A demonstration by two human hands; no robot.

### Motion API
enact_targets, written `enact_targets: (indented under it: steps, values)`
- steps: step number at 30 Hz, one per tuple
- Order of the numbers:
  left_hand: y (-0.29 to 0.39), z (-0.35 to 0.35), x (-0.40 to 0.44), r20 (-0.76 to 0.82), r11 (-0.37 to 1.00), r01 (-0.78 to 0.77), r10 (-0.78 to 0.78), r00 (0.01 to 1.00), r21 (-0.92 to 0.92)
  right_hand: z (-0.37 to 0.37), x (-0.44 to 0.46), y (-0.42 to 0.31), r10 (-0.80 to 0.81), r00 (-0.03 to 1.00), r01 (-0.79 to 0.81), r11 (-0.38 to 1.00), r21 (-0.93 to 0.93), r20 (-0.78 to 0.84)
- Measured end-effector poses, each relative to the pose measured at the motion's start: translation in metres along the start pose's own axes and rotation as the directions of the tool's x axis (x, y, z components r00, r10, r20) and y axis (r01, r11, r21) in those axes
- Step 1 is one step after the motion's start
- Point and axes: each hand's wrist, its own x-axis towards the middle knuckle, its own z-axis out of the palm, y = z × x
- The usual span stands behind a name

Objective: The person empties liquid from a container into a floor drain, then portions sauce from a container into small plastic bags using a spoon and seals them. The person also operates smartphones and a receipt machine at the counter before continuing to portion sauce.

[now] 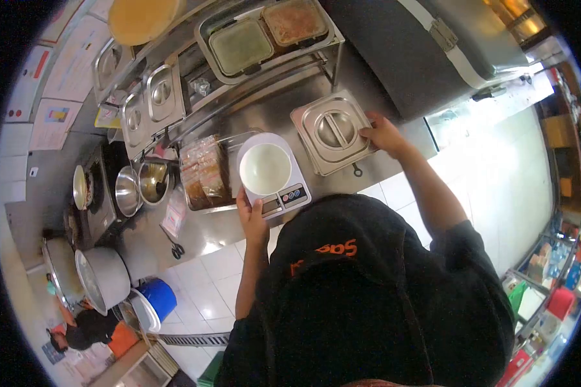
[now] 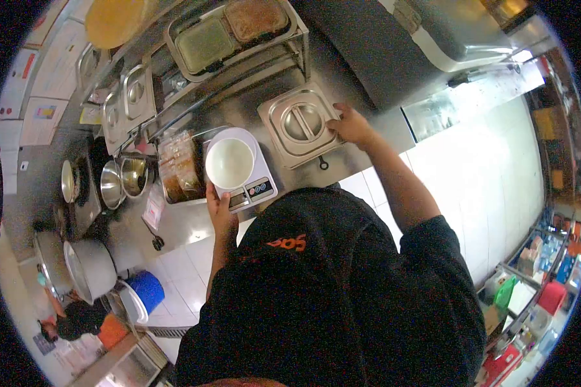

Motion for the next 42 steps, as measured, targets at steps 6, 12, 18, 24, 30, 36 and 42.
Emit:
enact_targets:
  steps: [6, 12, 18, 24, 30, 36, 42]
  values:
    - [-0.015, 0.03, -0.015, -0.046, 1.0, -0.02, 0.02, 0.999, -0.006, 0.012, 0.0, 0.01, -0.083, 0.995, 0.091, 0.978, 0.189, -0.049]
    - [-0.028, 0.066, -0.017, -0.047, 0.995, -0.097, 0.098, 0.994, 0.026, -0.029, -0.008, 0.019, -0.12, 0.978, 0.129, 0.991, 0.046, -0.171]
    - [-0.048, 0.099, -0.008, -0.005, 0.989, -0.102, 0.103, 0.995, 0.108, -0.059, -0.041, -0.001, -0.669, 0.685, 0.321, 0.634, -0.703, -0.29]
    - [-0.074, 0.117, 0.007, -0.014, 0.999, -0.036, 0.036, 0.999, 0.002, -0.038, -0.053, -0.025, -0.618, 0.78, 0.48, 0.491, -0.727, 0.099]
    - [-0.085, 0.13, 0.006, -0.086, 0.797, -0.155, 0.251, 0.964, 0.583, -0.015, -0.048, -0.034, -0.426, 0.901, 0.317, 0.509, -0.8, 0.086]
    - [-0.056, 0.097, -0.009, -0.04, 0.508, -0.351, 0.609, 0.793, 0.786, -0.041, -0.059, -0.037, -0.696, 0.715, 0.57, 0.525, -0.633, 0.067]
    - [-0.028, 0.052, -0.008, -0.033, 0.111, -0.04, 0.586, 0.81, 0.993, -0.094, -0.091, -0.087, -0.667, 0.741, 0.637, 0.735, 0.23, 0.081]
